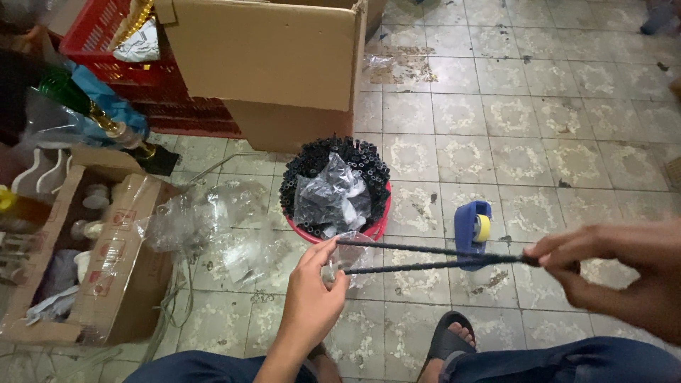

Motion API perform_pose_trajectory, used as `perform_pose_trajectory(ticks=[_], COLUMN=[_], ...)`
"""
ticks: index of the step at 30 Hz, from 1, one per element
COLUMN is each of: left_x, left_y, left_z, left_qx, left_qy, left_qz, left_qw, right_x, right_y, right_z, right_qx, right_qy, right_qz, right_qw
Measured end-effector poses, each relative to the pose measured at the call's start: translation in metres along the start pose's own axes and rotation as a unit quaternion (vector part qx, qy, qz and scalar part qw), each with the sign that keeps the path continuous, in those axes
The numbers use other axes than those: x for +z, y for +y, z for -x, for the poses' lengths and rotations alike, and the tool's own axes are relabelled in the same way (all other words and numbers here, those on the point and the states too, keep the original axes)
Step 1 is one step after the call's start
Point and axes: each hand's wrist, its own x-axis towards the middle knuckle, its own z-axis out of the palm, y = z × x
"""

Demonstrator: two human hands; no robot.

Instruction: The person organizes black rods and plastic bags into a bin, handling them one at a time and placing some rods into bags.

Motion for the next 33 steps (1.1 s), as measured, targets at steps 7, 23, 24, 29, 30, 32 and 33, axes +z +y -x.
perform_pose_trajectory(ticks=[7,23,24,29,30,32,33], left_x=[0.002,0.027,0.025,0.023,0.024,0.026,0.027], left_y=[-0.003,-0.006,-0.002,0.002,0.002,-0.001,-0.003], left_z=[-0.001,0.012,0.013,0.010,0.010,0.008,0.007], left_qx=[-0.007,0.156,0.151,0.137,0.148,0.159,0.167], left_qy=[0.004,-0.075,-0.078,-0.101,-0.099,-0.098,-0.098], left_qz=[0.010,0.039,0.036,0.028,0.030,0.032,0.030], left_qw=[1.000,0.984,0.985,0.985,0.983,0.982,0.981], right_x=[0.004,0.134,0.148,0.182,0.187,0.193,0.194], right_y=[-0.004,-0.023,-0.019,-0.010,-0.007,-0.005,-0.005], right_z=[0.020,-0.003,-0.002,-0.008,-0.009,-0.013,-0.016], right_qx=[-0.082,-0.146,-0.121,-0.099,-0.074,-0.048,-0.036], right_qy=[-0.051,-0.146,-0.197,-0.255,-0.283,-0.312,-0.313], right_qz=[0.033,0.000,0.042,0.089,0.104,0.118,0.116], right_qw=[0.995,0.978,0.972,0.958,0.951,0.942,0.942])
